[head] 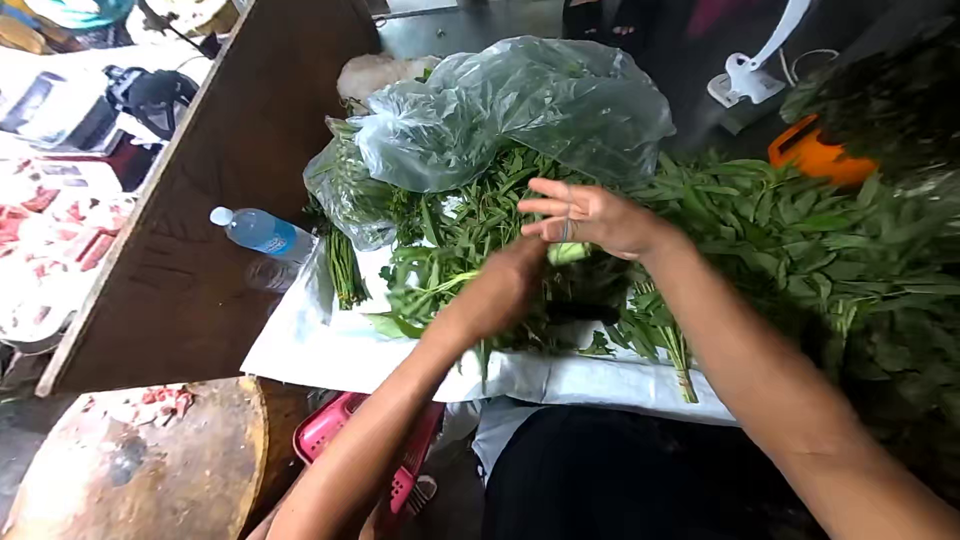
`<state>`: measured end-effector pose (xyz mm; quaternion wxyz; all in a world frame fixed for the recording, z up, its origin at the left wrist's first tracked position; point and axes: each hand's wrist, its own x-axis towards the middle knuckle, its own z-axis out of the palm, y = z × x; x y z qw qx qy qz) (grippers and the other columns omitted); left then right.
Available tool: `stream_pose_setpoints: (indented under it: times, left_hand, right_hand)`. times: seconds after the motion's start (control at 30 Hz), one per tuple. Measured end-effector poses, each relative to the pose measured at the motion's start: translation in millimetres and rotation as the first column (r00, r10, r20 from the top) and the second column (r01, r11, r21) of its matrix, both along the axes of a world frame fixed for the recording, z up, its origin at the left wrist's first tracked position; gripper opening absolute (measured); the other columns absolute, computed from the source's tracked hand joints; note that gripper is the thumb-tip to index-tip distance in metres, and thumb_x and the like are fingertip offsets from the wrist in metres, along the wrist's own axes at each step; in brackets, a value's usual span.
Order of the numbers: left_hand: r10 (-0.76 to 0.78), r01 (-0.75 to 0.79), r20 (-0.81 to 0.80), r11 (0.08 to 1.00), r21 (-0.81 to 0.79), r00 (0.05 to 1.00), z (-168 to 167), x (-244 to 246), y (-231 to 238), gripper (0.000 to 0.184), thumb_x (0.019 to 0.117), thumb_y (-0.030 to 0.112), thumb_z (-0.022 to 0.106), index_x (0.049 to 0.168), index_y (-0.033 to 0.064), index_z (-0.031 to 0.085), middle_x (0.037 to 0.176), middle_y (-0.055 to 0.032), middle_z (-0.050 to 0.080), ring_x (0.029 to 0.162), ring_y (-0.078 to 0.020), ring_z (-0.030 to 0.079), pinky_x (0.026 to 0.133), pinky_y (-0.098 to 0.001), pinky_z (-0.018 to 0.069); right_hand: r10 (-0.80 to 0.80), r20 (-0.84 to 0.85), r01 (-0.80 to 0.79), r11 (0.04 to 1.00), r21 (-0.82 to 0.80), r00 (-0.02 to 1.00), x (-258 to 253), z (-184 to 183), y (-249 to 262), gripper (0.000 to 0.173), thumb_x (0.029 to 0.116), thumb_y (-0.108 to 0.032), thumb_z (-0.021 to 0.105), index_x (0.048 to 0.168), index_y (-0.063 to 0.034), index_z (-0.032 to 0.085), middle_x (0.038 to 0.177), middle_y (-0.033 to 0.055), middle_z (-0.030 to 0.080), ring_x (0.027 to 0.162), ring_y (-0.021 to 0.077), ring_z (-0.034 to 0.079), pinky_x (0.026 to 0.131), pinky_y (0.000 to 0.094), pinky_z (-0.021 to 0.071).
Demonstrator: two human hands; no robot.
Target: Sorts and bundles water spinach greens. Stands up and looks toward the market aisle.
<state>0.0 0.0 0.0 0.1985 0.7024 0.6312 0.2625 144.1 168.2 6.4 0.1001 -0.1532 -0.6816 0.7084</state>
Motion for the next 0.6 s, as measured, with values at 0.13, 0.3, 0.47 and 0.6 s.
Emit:
stream_pose_setpoints:
  times: [0.13,0.3,0.47,0.6]
  left_hand:
    - [0.039,-0.043,0.232,0.999,0.01,0.972,27.8,0.5,-2.6,0.026,0.103,0.01,0.057,0.127,0.0002,0.06,0.108,-0.0106,0.065,0.093,-0.016,0.066,0.085,-0.0354,0.0579]
    - [0.062,-0.064,0.122,0.998,0.011,0.991,7.7,-9.4,3.3,0.044,0.0993,0.004,0.059,0.143,0.0021,0.055,0.115,-0.0156,0.068,0.098,-0.0234,0.068,0.088,-0.0428,0.0586]
    - [-0.069,0.06,0.298,0.997,0.038,0.952,32.0,12.0,-3.1,0.034,0.1028,0.008,0.055,0.136,0.001,0.06,0.122,-0.0107,0.067,0.108,-0.0152,0.065,0.096,-0.0346,0.0555]
    - [0.153,-0.144,0.367,0.988,-0.053,0.918,38.8,-8.9,1.4,0.039,0.1064,0.015,0.052,0.146,0.0103,0.054,0.109,-0.0079,0.069,0.078,-0.0122,0.064,0.068,-0.0287,0.0566]
  right_hand:
    - [-0.019,-0.138,-0.013,0.974,-0.227,0.99,1.5,-27.5,3.8,0.081,0.0946,-0.064,0.056,0.154,-0.011,0.038,0.138,0.0092,0.064,0.112,0.0222,0.069,0.09,0.0386,0.0594]
    - [-0.005,-0.042,0.017,0.953,0.301,0.999,2.4,2.6,-9.6,0.103,0.0821,-0.021,0.082,0.163,-0.0041,0.019,0.157,0.0102,0.046,0.133,0.0179,0.056,0.109,0.0354,0.0498]
    - [-0.136,-0.163,0.087,0.958,-0.274,0.977,-7.5,-25.5,-4.5,0.05,0.1106,-0.039,0.037,0.144,-0.0043,0.051,0.122,0.0105,0.072,0.095,0.0185,0.074,0.08,0.0329,0.0623]
    - [-0.148,-0.375,0.172,0.985,0.032,0.915,9.7,-24.1,-26.8,0.078,0.0991,-0.041,0.065,0.159,-0.0041,0.031,0.153,0.0089,0.052,0.13,0.0184,0.059,0.108,0.0348,0.0518]
